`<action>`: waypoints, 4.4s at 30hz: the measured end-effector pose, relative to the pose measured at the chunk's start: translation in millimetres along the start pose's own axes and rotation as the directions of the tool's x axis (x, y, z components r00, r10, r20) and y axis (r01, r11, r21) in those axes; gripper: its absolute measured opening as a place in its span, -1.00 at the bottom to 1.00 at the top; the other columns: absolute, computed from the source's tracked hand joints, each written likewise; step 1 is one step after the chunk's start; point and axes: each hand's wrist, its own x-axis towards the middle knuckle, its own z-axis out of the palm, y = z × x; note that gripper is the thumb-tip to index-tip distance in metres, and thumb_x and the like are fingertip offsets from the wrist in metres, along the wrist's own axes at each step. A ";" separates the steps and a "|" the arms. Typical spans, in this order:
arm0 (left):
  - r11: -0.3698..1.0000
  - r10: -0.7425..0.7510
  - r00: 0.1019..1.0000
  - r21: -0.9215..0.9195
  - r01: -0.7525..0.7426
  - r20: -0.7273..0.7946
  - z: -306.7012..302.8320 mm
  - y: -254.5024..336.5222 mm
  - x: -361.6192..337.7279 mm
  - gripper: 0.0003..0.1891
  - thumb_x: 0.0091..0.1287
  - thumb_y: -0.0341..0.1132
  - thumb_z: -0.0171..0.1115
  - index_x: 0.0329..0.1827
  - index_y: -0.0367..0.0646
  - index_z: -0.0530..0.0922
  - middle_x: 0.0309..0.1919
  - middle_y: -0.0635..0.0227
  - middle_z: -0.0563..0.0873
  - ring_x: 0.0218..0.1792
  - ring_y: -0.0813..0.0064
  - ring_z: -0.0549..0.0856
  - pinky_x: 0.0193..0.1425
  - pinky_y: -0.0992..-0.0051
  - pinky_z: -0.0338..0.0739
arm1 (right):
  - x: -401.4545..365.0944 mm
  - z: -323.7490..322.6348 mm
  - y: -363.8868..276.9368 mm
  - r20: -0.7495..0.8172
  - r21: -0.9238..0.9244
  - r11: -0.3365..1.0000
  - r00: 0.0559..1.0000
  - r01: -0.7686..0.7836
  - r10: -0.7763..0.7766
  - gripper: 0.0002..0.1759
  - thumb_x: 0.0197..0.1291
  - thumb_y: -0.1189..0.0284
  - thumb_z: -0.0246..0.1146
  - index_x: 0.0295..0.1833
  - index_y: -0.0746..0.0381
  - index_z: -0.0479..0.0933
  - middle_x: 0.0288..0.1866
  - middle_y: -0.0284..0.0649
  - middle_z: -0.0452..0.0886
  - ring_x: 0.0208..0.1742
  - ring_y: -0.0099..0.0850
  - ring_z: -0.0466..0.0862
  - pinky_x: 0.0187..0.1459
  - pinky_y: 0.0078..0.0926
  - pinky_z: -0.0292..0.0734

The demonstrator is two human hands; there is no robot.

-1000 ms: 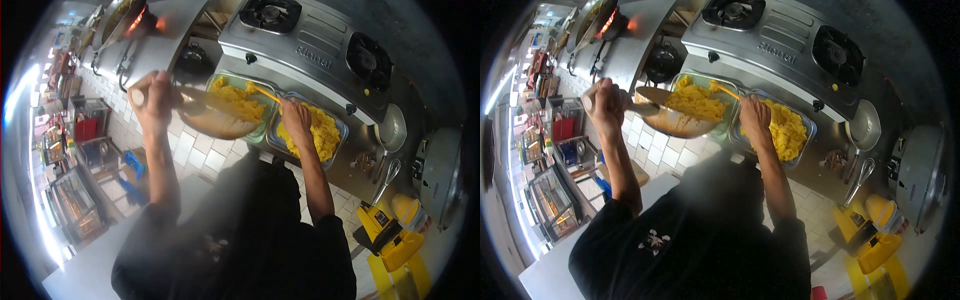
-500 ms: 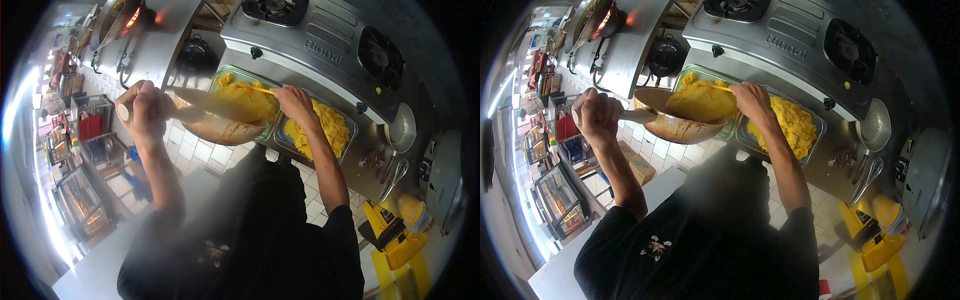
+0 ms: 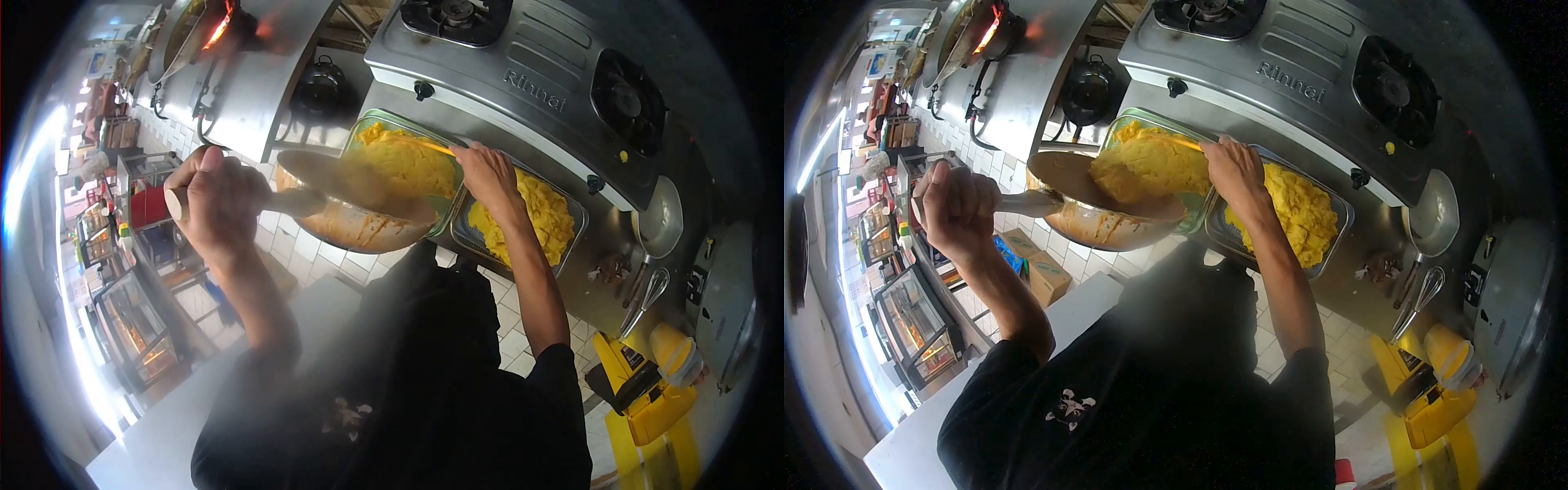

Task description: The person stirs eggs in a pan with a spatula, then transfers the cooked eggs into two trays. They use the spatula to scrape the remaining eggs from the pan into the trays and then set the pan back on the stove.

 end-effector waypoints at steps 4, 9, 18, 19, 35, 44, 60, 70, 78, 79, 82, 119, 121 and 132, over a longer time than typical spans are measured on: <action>0.995 -0.021 0.999 -0.096 0.023 0.027 -4.6 2.9 0.1 -0.65 0.50 -0.39 0.02 -0.55 -0.09 0.29 -0.77 0.56 0.23 -0.81 0.62 0.18 -0.69 0.48 0.13 | -6.9 -2.5 -2.4 -0.013 -0.001 1.000 1.000 -0.013 0.013 -0.64 0.29 0.57 0.08 0.13 0.16 0.64 -0.12 0.01 0.66 -0.07 -0.01 0.69 -0.04 -0.06 0.56; 0.992 -0.079 0.993 -0.108 0.070 -0.085 -8.0 15.2 -2.2 -0.63 0.48 -0.27 0.01 -0.58 -0.03 0.26 -0.78 0.52 0.21 -0.80 0.61 0.17 -0.70 0.49 0.03 | -12.4 0.9 0.4 -0.049 0.022 0.999 0.998 -0.030 0.031 -0.63 0.31 0.54 0.04 0.13 0.18 0.64 -0.14 0.00 0.66 -0.07 -0.04 0.70 -0.04 -0.07 0.55; 0.995 -0.090 0.995 -0.051 0.087 -0.054 4.2 28.3 20.0 -0.59 0.48 -0.28 0.01 -0.63 0.00 0.21 -0.79 0.52 0.14 -0.80 0.63 0.08 -0.69 0.49 0.02 | -14.0 -8.2 -0.8 -0.027 0.001 0.999 0.999 -0.047 0.047 -0.62 0.35 0.51 0.02 0.18 0.15 0.61 -0.10 -0.01 0.66 -0.05 -0.01 0.69 -0.04 -0.10 0.55; 0.989 -0.126 0.986 -0.096 0.116 -0.108 7.3 31.8 21.2 -0.59 0.48 -0.31 0.02 -0.62 0.00 0.22 -0.79 0.53 0.14 -0.79 0.63 0.08 -0.69 0.50 0.02 | -15.2 -11.6 -2.8 -0.005 0.010 0.999 0.999 -0.049 0.049 -0.62 0.35 0.51 0.01 0.18 0.15 0.61 -0.10 -0.01 0.66 -0.04 -0.02 0.69 -0.04 -0.10 0.55; 0.987 -0.089 0.995 0.138 0.082 0.046 19.0 39.9 57.4 -0.71 0.51 -0.22 -0.10 -0.38 -0.14 0.41 -0.70 0.46 0.17 -0.75 0.53 0.19 -0.64 0.48 0.16 | -26.8 -11.2 -3.0 -0.051 0.124 0.990 0.996 -0.070 0.077 -0.69 0.32 0.51 0.07 0.06 0.19 0.67 -0.13 0.02 0.67 -0.08 -0.02 0.72 -0.04 -0.09 0.58; 0.993 -0.019 0.987 0.121 0.000 0.158 9.2 48.9 63.2 -0.71 0.46 -0.19 -0.11 -0.46 -0.07 0.28 -0.72 0.49 0.18 -0.74 0.52 0.21 -0.61 0.43 0.22 | -25.4 -5.5 -6.1 -0.021 0.092 0.993 0.997 -0.067 0.069 -0.55 0.25 0.61 0.06 0.19 0.11 0.64 -0.14 -0.01 0.64 -0.06 -0.05 0.68 0.00 -0.12 0.56; 0.912 0.198 0.912 -0.407 -0.038 0.359 -36.3 63.6 21.4 -0.75 0.28 -0.24 -0.05 -0.58 -0.02 0.26 -0.86 0.49 0.23 -0.82 0.55 0.17 -0.66 0.50 0.14 | -90.2 -70.2 -7.7 -0.120 0.358 0.912 0.959 -0.200 0.257 -0.70 0.43 0.33 0.09 0.14 0.19 0.59 -0.07 0.00 0.70 -0.07 -0.03 0.68 -0.04 -0.12 0.55; 0.783 0.398 0.880 -0.597 -0.178 0.260 26.5 62.8 17.5 -0.72 0.34 -0.30 -0.04 -0.58 -0.05 0.24 -0.81 0.44 0.23 -0.82 0.58 0.10 -0.70 0.48 0.10 | -207.0 -86.0 21.8 -0.352 0.559 0.772 0.756 -0.304 0.552 -0.67 0.52 0.32 0.09 0.20 0.30 0.55 -0.36 -0.38 0.48 -0.36 -0.63 0.41 -0.28 -0.62 0.38; 0.578 0.532 0.847 -0.734 -0.356 0.008 191.1 30.2 51.2 -0.71 0.30 -0.37 0.06 -0.59 -0.06 0.22 -0.82 0.41 0.26 -0.87 0.55 0.23 -0.81 0.47 0.21 | -328.4 -80.6 21.8 -0.409 0.751 0.592 0.498 -0.293 0.765 -0.65 0.53 0.29 0.10 0.19 0.33 0.54 -0.39 -0.38 0.44 -0.35 -0.61 0.41 -0.26 -0.62 0.35; 0.517 0.552 0.833 -0.772 -0.371 -0.031 215.4 16.5 56.8 -0.70 0.29 -0.41 0.08 -0.59 -0.07 0.20 -0.82 0.39 0.28 -0.88 0.56 0.24 -0.81 0.47 0.22 | -339.3 -77.7 18.6 -0.428 0.748 0.594 0.469 -0.296 0.773 -0.65 0.53 0.29 0.10 0.19 0.33 0.54 -0.39 -0.38 0.44 -0.35 -0.61 0.41 -0.26 -0.62 0.35; 0.378 0.552 0.817 -0.823 -0.424 -0.167 287.4 -14.9 62.4 -0.68 0.27 -0.43 0.07 -0.59 -0.09 0.15 -0.82 0.41 0.24 -0.87 0.58 0.21 -0.82 0.51 0.18 | -365.6 -70.3 9.0 -0.416 0.757 0.545 0.376 -0.361 0.828 -0.62 0.48 0.24 0.17 0.11 0.35 0.58 -0.37 -0.37 0.51 -0.31 -0.61 0.45 -0.23 -0.61 0.38; 0.481 -0.443 0.267 -0.024 0.876 0.856 231.9 -223.3 37.2 0.06 0.29 0.59 -0.27 0.47 -0.27 0.30 0.07 -0.09 0.66 0.04 0.07 0.72 0.11 0.11 0.68 | -369.4 -35.9 71.0 -0.240 0.925 0.350 0.486 -0.148 0.840 -0.59 0.48 0.21 0.16 0.19 0.33 0.54 -0.39 -0.43 0.49 -0.40 -0.70 0.41 -0.34 -0.68 0.34; 0.556 -0.519 0.024 0.315 0.769 0.855 261.4 -217.5 67.7 -0.13 0.41 0.44 -0.15 0.38 -0.23 0.41 -0.11 0.02 0.71 -0.11 0.24 0.76 -0.11 0.26 0.75 | -372.0 -38.2 74.9 -0.248 0.906 0.380 0.494 -0.186 0.833 -0.60 0.49 0.22 0.15 0.19 0.32 0.54 -0.39 -0.42 0.49 -0.37 -0.68 0.44 -0.31 -0.67 0.37; 0.601 -0.756 0.193 0.545 0.585 0.626 294.9 -187.6 43.7 -0.74 0.44 -0.19 0.29 -0.33 0.00 0.39 -0.65 0.69 0.28 -0.73 0.88 0.17 -0.76 0.75 0.01 | -357.7 -91.5 98.1 -0.489 0.732 0.666 0.567 -0.147 0.663 -0.68 0.54 0.30 0.05 0.18 0.30 0.49 -0.34 -0.31 0.53 -0.29 -0.55 0.52 -0.14 -0.58 0.47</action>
